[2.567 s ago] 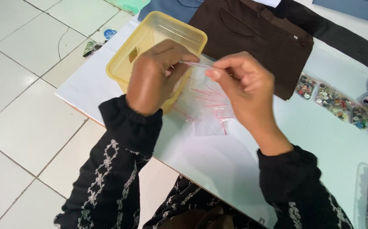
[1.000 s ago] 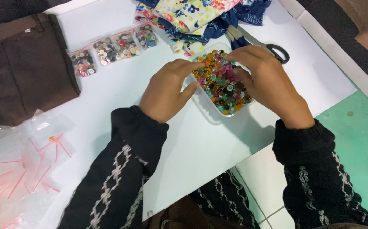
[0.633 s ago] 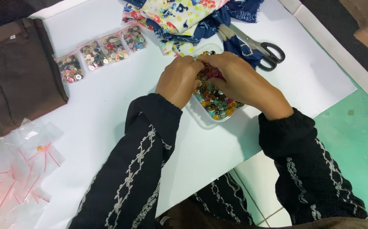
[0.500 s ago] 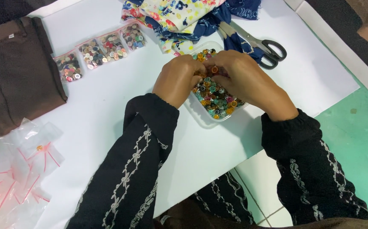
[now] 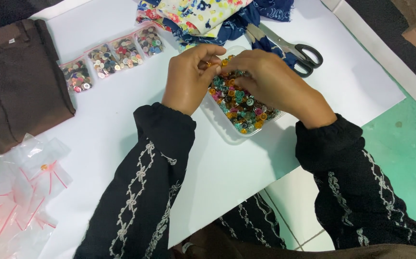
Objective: The person sorts small buttons by color on a white table, then places them into small clear plastic bags and seals them. The person first handles light blue buttons and then orange buttons, arranging them in rows before bagging.
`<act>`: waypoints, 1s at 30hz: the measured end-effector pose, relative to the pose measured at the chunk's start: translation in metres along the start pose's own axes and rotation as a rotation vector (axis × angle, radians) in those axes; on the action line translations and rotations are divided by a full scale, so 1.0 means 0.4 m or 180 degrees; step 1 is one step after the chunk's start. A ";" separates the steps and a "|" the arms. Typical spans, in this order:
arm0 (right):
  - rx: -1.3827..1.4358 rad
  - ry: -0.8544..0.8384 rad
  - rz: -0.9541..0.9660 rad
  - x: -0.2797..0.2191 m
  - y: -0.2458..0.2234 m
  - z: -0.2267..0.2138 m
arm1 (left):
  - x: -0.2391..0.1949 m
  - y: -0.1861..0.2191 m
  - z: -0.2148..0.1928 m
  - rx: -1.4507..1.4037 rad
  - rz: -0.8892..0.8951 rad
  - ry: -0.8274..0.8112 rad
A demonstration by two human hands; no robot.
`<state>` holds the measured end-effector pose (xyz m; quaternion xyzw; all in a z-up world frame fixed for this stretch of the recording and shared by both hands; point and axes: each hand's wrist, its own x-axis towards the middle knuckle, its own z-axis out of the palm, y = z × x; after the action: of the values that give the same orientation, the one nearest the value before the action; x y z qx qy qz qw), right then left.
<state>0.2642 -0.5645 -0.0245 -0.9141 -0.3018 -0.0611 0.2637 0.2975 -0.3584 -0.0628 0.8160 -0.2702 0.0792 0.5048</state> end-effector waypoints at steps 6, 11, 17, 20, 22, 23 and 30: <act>-0.0384 -0.0252 -0.0480 0.012 0.016 0.068 | -0.003 -0.001 -0.001 -0.0414 -0.0218 0.0175; -0.0288 -0.0433 -0.0262 0.018 0.017 0.031 | -0.010 0.000 -0.004 -0.0379 -0.0351 0.0092; 0.0055 -0.0208 -0.0026 0.003 0.005 -0.045 | -0.019 0.022 0.003 -0.0135 -0.0226 -0.0122; 0.0294 -0.0117 0.0306 0.001 0.021 -0.057 | -0.016 -0.011 0.032 0.0169 -0.0112 -0.0336; 0.0499 -0.0127 0.0560 -0.001 -0.001 -0.071 | -0.015 -0.049 0.062 0.0390 0.0129 -0.0433; 0.0707 -0.0136 0.0815 -0.001 -0.012 -0.079 | -0.014 -0.067 0.077 0.0615 0.0372 -0.0533; 0.1008 -0.0092 0.0953 -0.011 -0.013 -0.079 | 0.011 -0.097 0.117 0.0910 0.0625 -0.0487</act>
<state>0.2590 -0.5797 0.0035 -0.8967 -0.1724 0.0400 0.4058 0.3146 -0.3872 -0.1138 0.8528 -0.3721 0.1034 0.3515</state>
